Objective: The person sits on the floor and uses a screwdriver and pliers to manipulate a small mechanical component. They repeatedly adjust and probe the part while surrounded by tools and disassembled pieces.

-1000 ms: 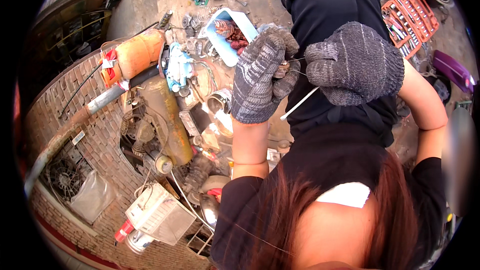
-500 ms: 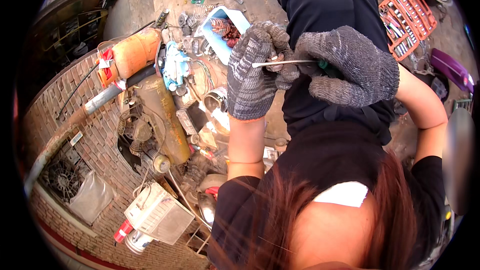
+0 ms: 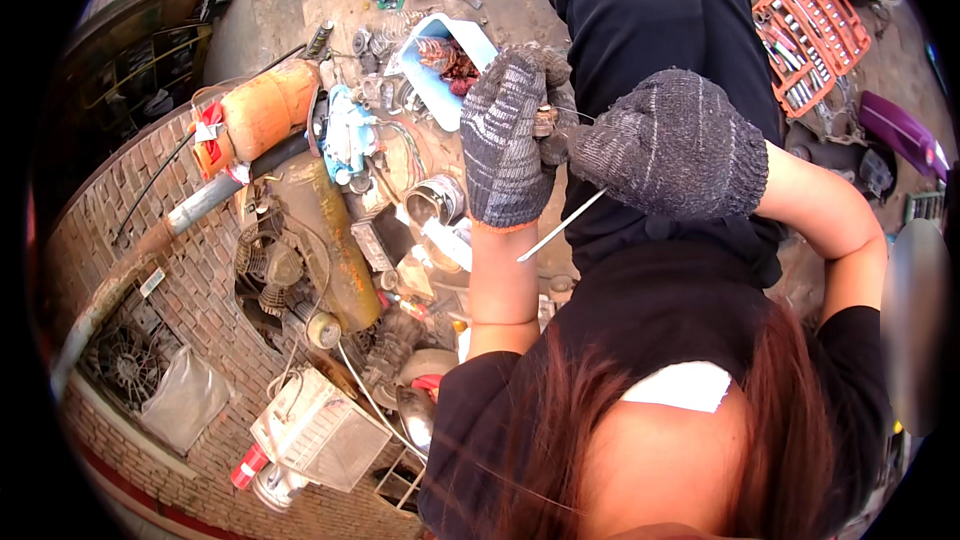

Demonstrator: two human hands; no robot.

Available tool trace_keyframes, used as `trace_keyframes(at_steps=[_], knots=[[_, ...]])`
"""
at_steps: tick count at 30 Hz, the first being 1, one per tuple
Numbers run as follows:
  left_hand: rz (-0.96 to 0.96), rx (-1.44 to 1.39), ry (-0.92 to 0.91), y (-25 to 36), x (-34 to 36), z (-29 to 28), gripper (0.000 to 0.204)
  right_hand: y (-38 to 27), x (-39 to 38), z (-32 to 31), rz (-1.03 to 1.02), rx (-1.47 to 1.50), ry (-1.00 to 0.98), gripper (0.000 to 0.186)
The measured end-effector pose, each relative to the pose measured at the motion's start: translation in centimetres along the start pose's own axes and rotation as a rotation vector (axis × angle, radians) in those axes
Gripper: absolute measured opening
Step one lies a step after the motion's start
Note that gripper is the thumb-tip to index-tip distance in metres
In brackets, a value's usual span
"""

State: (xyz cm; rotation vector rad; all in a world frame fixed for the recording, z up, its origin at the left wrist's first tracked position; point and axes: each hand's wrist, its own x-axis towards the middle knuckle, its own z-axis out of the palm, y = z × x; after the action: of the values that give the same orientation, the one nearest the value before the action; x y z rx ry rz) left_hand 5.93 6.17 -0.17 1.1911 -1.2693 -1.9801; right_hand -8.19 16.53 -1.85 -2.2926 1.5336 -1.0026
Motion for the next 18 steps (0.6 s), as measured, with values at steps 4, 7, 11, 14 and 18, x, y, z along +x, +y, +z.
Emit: trace_keyframes(at_steps=[4, 7, 11, 14, 18], knots=[[0.005, -0.124, -0.02, -1.0, 0.6, -0.5, 0.018, -0.1, 0.2, 0.0, 0.011, -0.051, 0.002, 0.033], [0.034, -0.156, -0.002, -1.7, 1.5, -0.9, 0.017, -0.1, 0.5, 0.9, 0.104, -0.001, 0.063, 0.033], [0.164, -0.068, 0.128, -0.9, 1.8, 0.6, 0.027, -1.3, 0.6, 1.6, 0.313, 0.101, 0.103, 0.035], [0.163, -0.112, 0.092, -0.9, 1.8, 0.8, 0.028, -1.6, -0.3, 2.5, 0.358, 0.113, 0.145, 0.038], [0.282, -0.156, 0.092, -0.8, 1.7, 1.6, 0.024, -1.8, -0.5, 2.7, 0.353, 0.131, 0.258, 0.038]])
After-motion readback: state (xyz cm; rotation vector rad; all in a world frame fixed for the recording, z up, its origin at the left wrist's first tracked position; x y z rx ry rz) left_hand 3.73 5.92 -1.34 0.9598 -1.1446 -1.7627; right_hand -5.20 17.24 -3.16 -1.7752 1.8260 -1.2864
